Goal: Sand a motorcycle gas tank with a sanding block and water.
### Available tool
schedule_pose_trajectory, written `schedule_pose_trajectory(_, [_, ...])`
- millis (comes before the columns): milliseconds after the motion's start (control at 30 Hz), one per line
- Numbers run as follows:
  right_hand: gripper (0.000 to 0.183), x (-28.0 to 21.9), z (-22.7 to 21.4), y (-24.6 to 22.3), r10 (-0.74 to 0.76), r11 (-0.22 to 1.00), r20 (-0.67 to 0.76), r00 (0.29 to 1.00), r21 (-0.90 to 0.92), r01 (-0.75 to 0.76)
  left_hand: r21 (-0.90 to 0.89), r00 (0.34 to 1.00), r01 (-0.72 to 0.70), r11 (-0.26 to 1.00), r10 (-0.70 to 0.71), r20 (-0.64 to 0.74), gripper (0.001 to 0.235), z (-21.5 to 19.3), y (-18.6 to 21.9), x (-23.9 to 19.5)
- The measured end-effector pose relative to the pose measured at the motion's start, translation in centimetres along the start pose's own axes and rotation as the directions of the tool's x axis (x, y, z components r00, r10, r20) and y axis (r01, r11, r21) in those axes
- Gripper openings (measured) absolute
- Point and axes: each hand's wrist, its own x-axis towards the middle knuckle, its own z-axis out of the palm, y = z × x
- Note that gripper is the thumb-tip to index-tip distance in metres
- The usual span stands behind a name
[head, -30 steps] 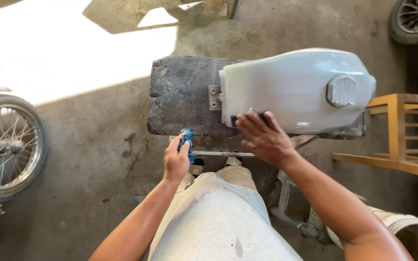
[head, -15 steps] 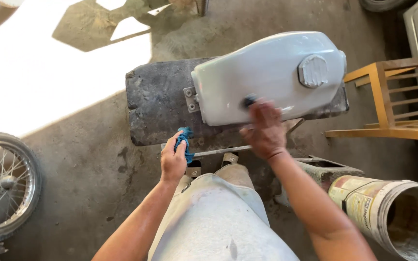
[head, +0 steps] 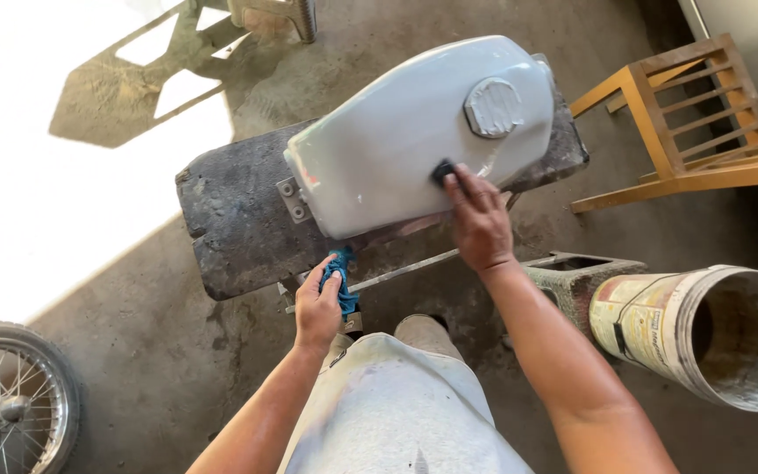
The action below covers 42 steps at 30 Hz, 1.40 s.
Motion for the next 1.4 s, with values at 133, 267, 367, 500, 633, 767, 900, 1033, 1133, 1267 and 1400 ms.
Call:
schedule_pose_trajectory(133, [0.052, -3.5, 0.4, 3.1, 0.271, 0.955, -0.089, 0.958, 0.151, -0.256, -0.034, 0.998, 0.001, 0.999, 0.001, 0.067, 0.036, 2.2, -0.5, -1.1])
schedule_pose_trajectory(267, [0.050, -9.2, -1.2, 5.5, 0.736, 0.131, 0.304, 0.605, 0.812, -0.568, -0.089, 0.974, 0.154, 0.984, -0.136, 0.182, 0.034, 6.4, -0.4, -2.2])
schedule_pose_trajectory(367, [0.052, -13.3, -6.7, 5.6, 0.699, -0.360, 0.581, 0.418, 0.790, -0.496, -0.070, 0.946, 0.187, 0.980, -0.160, 0.282, 0.033, 10.7, -2.1, -2.9])
schedule_pose_trajectory(500, [0.050, -20.9, -14.1, 7.3, 0.711, -0.549, 0.644, 0.283, 0.760, -0.349, 0.060, 0.899, 0.142, 0.988, -0.154, 0.411, 0.031, 18.5, -4.2, -5.5])
schedule_pose_trajectory(633, [0.047, -30.4, -19.6, 9.8, 0.794, -0.536, 0.578, 0.186, 0.811, -0.233, 0.149, 0.811, 0.247, 0.958, -0.288, 0.508, 0.032, 27.5, -5.8, -9.9])
schedule_pose_trajectory(767, [0.042, -41.1, -23.8, 11.5, 0.889, -0.437, 0.456, 0.043, 0.873, -0.216, 0.281, 0.704, 0.279, 0.918, -0.395, 0.590, 0.032, 36.8, -6.4, -16.3])
schedule_pose_trajectory(900, [0.038, -48.9, -27.0, 12.6, 0.941, -0.332, 0.313, -0.126, 0.928, -0.172, 0.128, 0.560, 0.237, 0.963, -0.243, 0.792, 0.035, 46.6, -7.2, -20.8])
schedule_pose_trajectory(1033, [0.035, -50.7, -29.0, 12.6, 0.939, -0.287, 0.264, -0.219, 0.954, -0.083, 0.075, 0.464, 0.120, 0.990, -0.123, 0.877, 0.040, 54.1, -4.1, -23.4])
schedule_pose_trajectory(1133, [0.034, -50.5, -30.4, 12.7, 0.945, -0.242, 0.238, -0.225, 0.970, 0.008, -0.049, 0.391, -0.439, 0.897, 0.240, 0.888, 0.049, 56.4, -4.2, -24.5])
schedule_pose_trajectory(1267, [0.034, -48.9, -31.5, 13.5, 0.956, -0.215, 0.212, -0.204, 0.977, 0.008, 0.161, 0.264, -0.387, 0.908, -0.059, 0.963, 0.047, 57.1, -6.7, -26.1])
schedule_pose_trajectory(1400, [0.030, -51.3, -27.6, 15.6, 0.968, -0.189, 0.160, -0.194, 0.972, -0.143, 0.300, 0.119, -0.122, 0.946, -0.287, 0.951, 0.038, 57.8, -7.8, -26.8])
